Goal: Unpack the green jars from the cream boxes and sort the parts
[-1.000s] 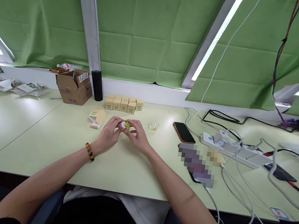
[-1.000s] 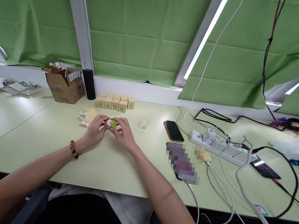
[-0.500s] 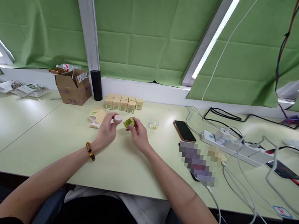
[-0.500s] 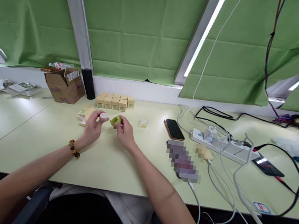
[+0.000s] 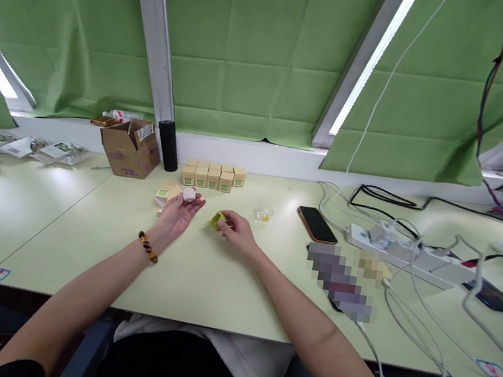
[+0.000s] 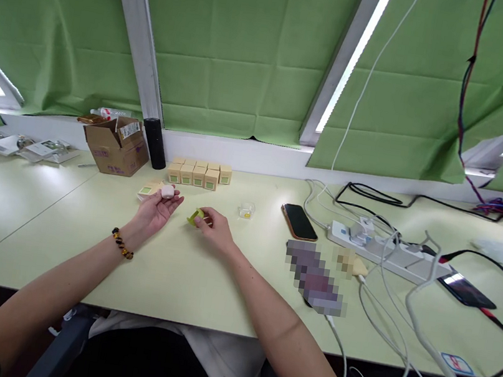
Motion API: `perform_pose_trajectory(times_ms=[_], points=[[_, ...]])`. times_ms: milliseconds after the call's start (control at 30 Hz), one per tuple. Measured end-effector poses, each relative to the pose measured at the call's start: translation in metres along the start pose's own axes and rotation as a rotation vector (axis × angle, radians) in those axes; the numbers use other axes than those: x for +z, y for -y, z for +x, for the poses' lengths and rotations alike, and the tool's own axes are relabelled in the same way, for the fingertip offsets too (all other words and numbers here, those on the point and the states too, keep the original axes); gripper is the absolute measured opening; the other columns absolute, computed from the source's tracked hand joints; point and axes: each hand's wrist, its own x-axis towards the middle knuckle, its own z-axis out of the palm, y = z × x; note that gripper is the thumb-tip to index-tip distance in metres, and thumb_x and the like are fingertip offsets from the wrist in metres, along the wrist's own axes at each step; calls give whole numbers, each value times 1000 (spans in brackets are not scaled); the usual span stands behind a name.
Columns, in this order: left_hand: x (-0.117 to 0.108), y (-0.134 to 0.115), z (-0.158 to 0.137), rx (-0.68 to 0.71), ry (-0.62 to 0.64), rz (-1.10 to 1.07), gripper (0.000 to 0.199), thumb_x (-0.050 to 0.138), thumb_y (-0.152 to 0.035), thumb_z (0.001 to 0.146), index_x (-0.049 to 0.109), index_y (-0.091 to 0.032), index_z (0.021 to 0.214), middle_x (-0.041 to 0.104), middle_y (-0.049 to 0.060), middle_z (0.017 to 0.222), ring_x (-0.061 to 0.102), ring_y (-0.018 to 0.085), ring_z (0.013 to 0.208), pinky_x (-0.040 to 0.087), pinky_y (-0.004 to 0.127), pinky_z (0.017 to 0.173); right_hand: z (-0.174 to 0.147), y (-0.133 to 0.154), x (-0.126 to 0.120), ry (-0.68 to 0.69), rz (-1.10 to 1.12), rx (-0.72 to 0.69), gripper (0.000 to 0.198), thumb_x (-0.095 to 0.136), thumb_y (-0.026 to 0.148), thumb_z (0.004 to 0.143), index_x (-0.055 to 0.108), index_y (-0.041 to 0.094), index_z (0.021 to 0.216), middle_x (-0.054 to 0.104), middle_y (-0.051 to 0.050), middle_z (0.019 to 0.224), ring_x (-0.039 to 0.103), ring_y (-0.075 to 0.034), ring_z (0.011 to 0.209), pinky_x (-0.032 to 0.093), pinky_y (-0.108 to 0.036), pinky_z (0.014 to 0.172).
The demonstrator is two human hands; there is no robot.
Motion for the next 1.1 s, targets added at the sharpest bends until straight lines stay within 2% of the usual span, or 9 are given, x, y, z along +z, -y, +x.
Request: perform_pose_trajectory(times_ms=[233,367,467,567,667,733,867,1100], points=[[5,-6,-4,-61,-27,-49,28,43,-24,109,70,-13,106,76,12,102,77,18,96,59,44,110,-2,3,-1,124,25,-14,49,75,56,84,70,17,113,77,-9,104,73,-22,89,58,-38,86],[9,-11,-7,-3,72,52,19,62,-31,102,70,-15,108,75,11,109,75,18,97,61,44,103,-3,3,-2,145,15,-23,48,76,57,84,72,18,112,78,-8,100,72,-23,89,58,-38,83],[12,-13,-6,170,137,297,36,80,-34,88,69,-18,117,72,10,116,71,20,104,61,43,99,-4,5,-2,147,-4,-36,46,76,57,85,73,19,111,77,-6,95,70,-22,85,57,-36,78],[15,-14,-3,453,150,640,45,88,-29,76,70,-20,117,70,9,120,68,23,111,57,42,99,-5,9,-2,166,-19,-35,45,76,57,85,74,19,109,76,-5,92,68,-21,82,55,-34,75],[21,-15,2,711,220,986,36,84,-26,79,72,-23,113,69,8,119,66,25,111,55,43,98,-7,13,-3,193,-24,-21,45,77,57,84,75,19,107,74,-4,88,64,-19,77,52,-31,71],[26,-14,9,774,265,1146,30,80,-25,83,72,-23,112,70,8,117,65,25,106,55,43,96,-8,14,-4,217,-9,-13,45,77,56,83,75,18,106,72,-3,87,62,-17,75,51,-30,71],[38,-3,34,665,334,1275,26,77,-26,85,71,-22,109,72,8,115,65,23,97,54,40,90,-7,14,-5,277,66,7,43,82,47,77,74,16,106,72,-4,90,63,-17,79,52,-31,76],[57,37,73,472,574,1520,22,69,-34,89,69,-21,106,71,8,111,64,26,100,51,40,89,-4,11,-8,384,124,48,44,86,38,71,73,18,108,76,-6,98,69,-22,90,57,-37,85]])
